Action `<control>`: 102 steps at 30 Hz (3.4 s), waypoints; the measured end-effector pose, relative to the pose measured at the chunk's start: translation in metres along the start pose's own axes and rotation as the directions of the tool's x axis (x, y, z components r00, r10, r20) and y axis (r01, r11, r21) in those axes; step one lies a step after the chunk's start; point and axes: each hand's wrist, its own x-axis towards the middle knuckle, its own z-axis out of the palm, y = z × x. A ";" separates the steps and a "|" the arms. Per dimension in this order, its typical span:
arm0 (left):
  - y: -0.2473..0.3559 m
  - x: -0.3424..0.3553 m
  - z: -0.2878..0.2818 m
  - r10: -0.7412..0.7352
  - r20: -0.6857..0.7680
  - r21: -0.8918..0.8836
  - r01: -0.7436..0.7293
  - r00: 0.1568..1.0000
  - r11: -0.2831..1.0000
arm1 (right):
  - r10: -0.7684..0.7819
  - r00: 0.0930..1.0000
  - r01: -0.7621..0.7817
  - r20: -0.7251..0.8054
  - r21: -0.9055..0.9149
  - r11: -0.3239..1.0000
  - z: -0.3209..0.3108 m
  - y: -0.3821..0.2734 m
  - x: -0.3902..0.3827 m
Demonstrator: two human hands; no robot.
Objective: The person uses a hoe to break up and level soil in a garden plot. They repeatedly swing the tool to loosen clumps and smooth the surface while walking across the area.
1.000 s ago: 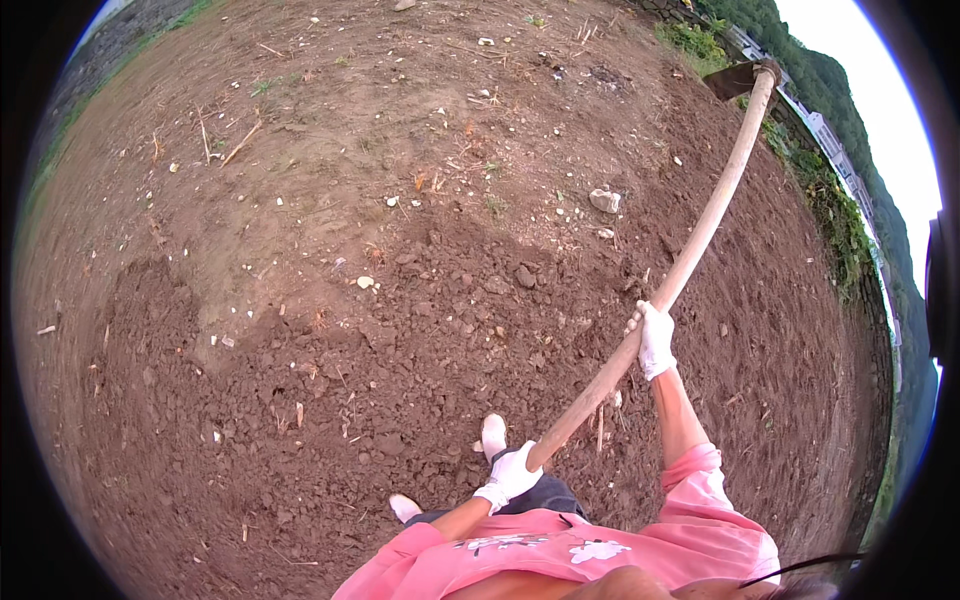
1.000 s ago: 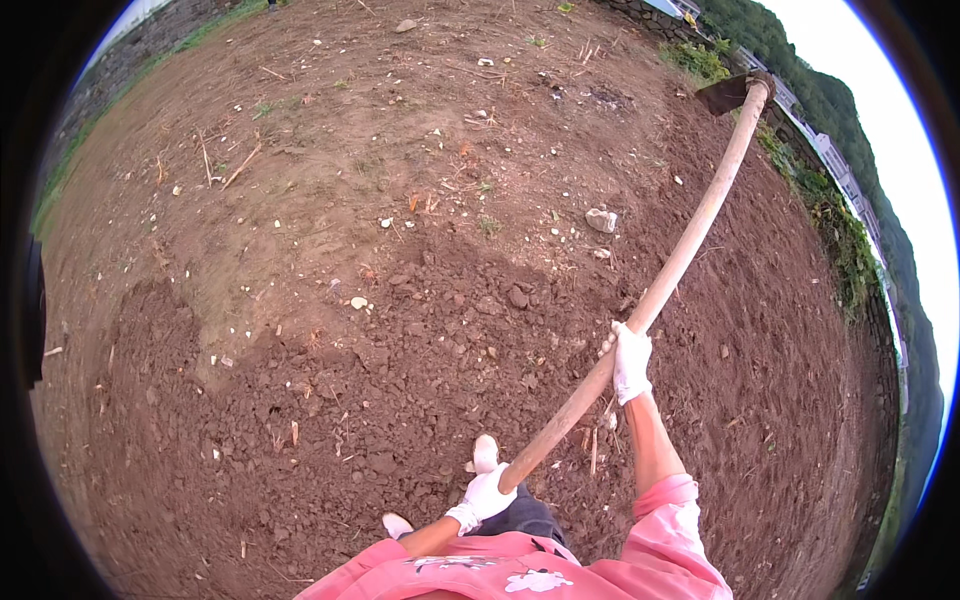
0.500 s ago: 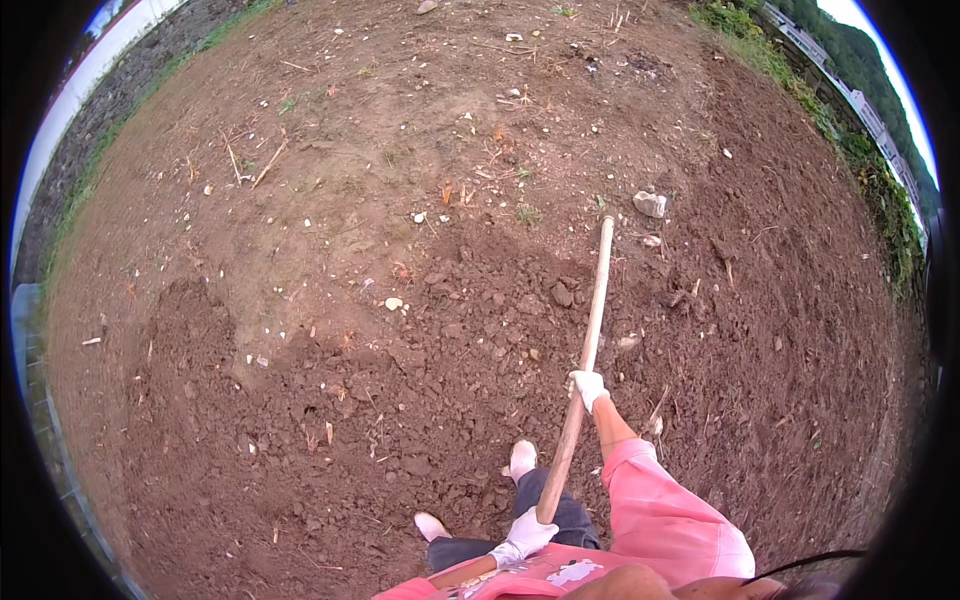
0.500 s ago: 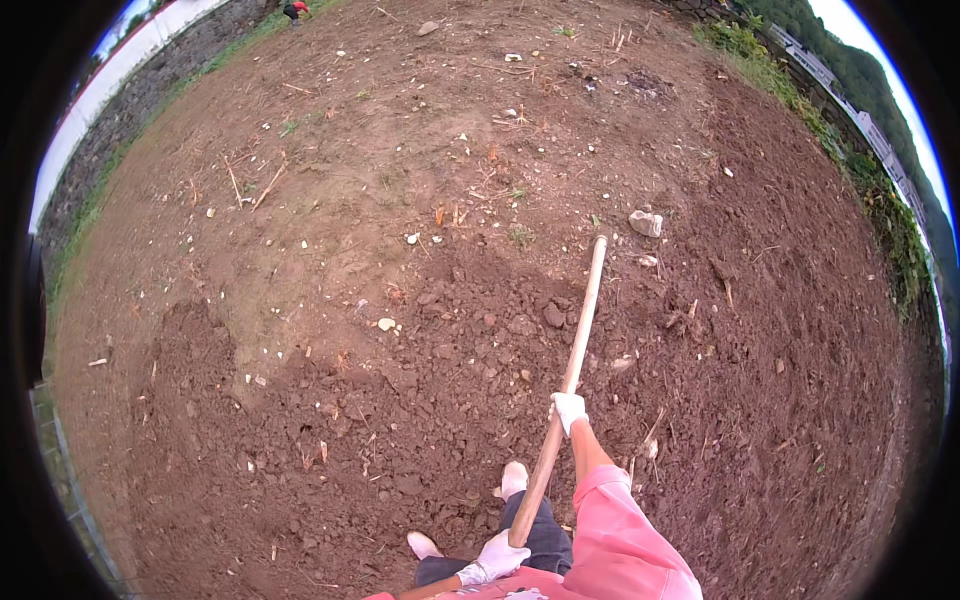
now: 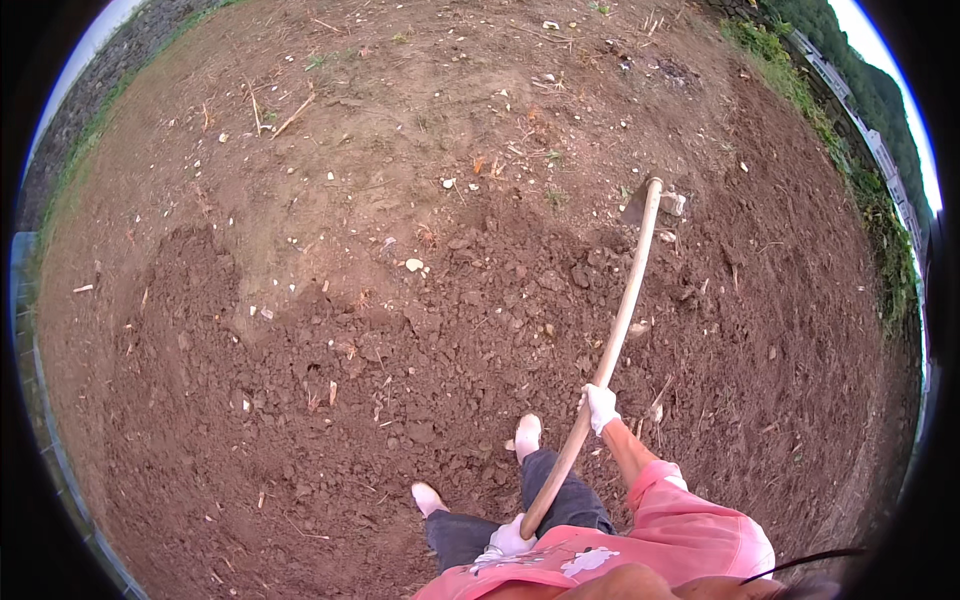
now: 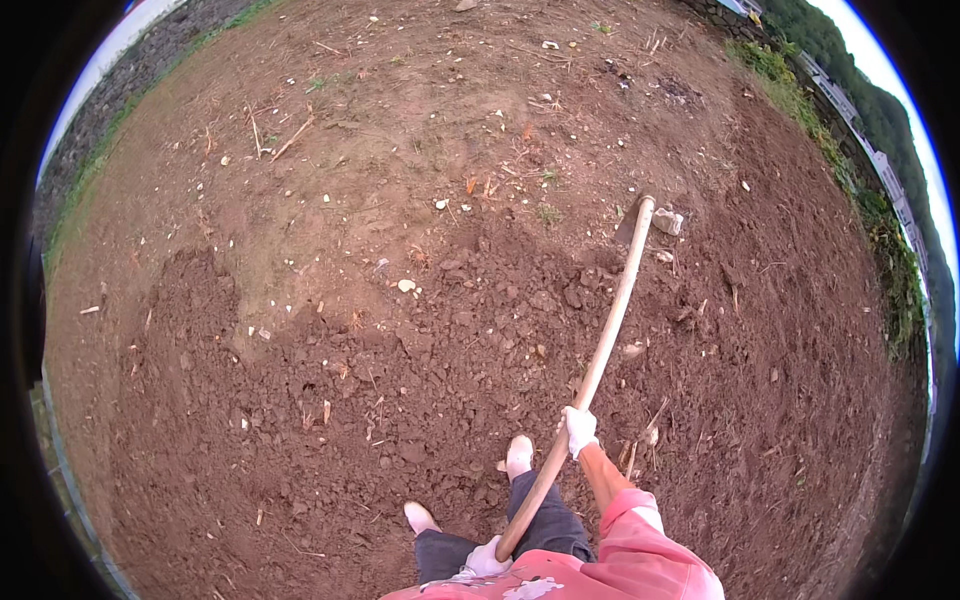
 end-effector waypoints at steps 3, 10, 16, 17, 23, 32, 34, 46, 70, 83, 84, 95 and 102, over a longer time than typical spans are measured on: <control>0.019 0.017 -0.020 0.152 -0.014 0.070 -0.151 0.988 0.986 | -0.155 0.988 0.153 0.006 0.111 0.982 0.000 -0.071 -0.027; 0.141 0.092 -0.073 0.485 -0.282 0.114 -0.473 0.828 0.873 | -0.555 0.829 0.535 0.075 0.188 0.824 0.025 -0.282 -0.059; 0.206 0.121 -0.102 0.343 -0.350 -0.007 -0.369 0.871 0.929 | -0.560 0.820 0.543 0.121 0.145 0.827 0.057 -0.341 0.023; 0.190 0.129 -0.097 0.307 -0.329 0.014 -0.320 0.893 0.947 | -0.512 0.851 0.500 0.114 0.119 0.858 0.064 -0.321 0.040; 0.044 0.051 0.002 -0.053 -0.179 -0.108 0.034 0.982 0.994 | 0.070 0.986 -0.053 0.149 -0.117 0.992 0.051 -0.026 0.098; -0.043 -0.014 0.028 -0.061 -0.153 -0.039 0.056 0.986 0.998 | 0.015 0.999 -0.013 0.045 -0.029 0.999 0.020 0.010 -0.026; -0.042 0.001 0.025 0.074 -0.236 0.038 -0.067 0.969 0.997 | -0.062 0.998 0.061 0.031 0.022 0.998 0.022 -0.028 -0.056; 0.178 0.108 -0.085 0.365 -0.479 -0.044 -0.438 0.798 0.898 | -0.618 0.760 0.606 0.198 0.128 0.785 0.069 -0.335 -0.043; 0.027 0.056 0.021 0.004 -0.283 -0.134 -0.044 0.959 0.990 | -0.181 0.951 0.210 0.249 -0.093 0.973 0.061 -0.091 0.000; 0.198 0.160 -0.134 0.256 -0.645 -0.114 -0.422 0.720 0.899 | -0.564 0.728 0.591 0.390 0.059 0.804 0.192 -0.357 0.026; 0.193 0.170 -0.134 0.239 -0.652 -0.114 -0.404 0.719 0.908 | -0.529 0.750 0.566 0.397 0.026 0.824 0.204 -0.345 0.052; 0.018 0.030 0.063 -0.338 -0.188 -0.317 0.269 0.922 0.909 | 0.181 0.950 -0.098 0.256 -0.304 0.948 0.074 0.049 0.046; -0.013 0.007 0.055 -0.155 -0.342 -0.155 0.107 0.927 0.982 | 0.107 0.953 -0.071 0.284 -0.133 0.988 0.057 0.021 0.008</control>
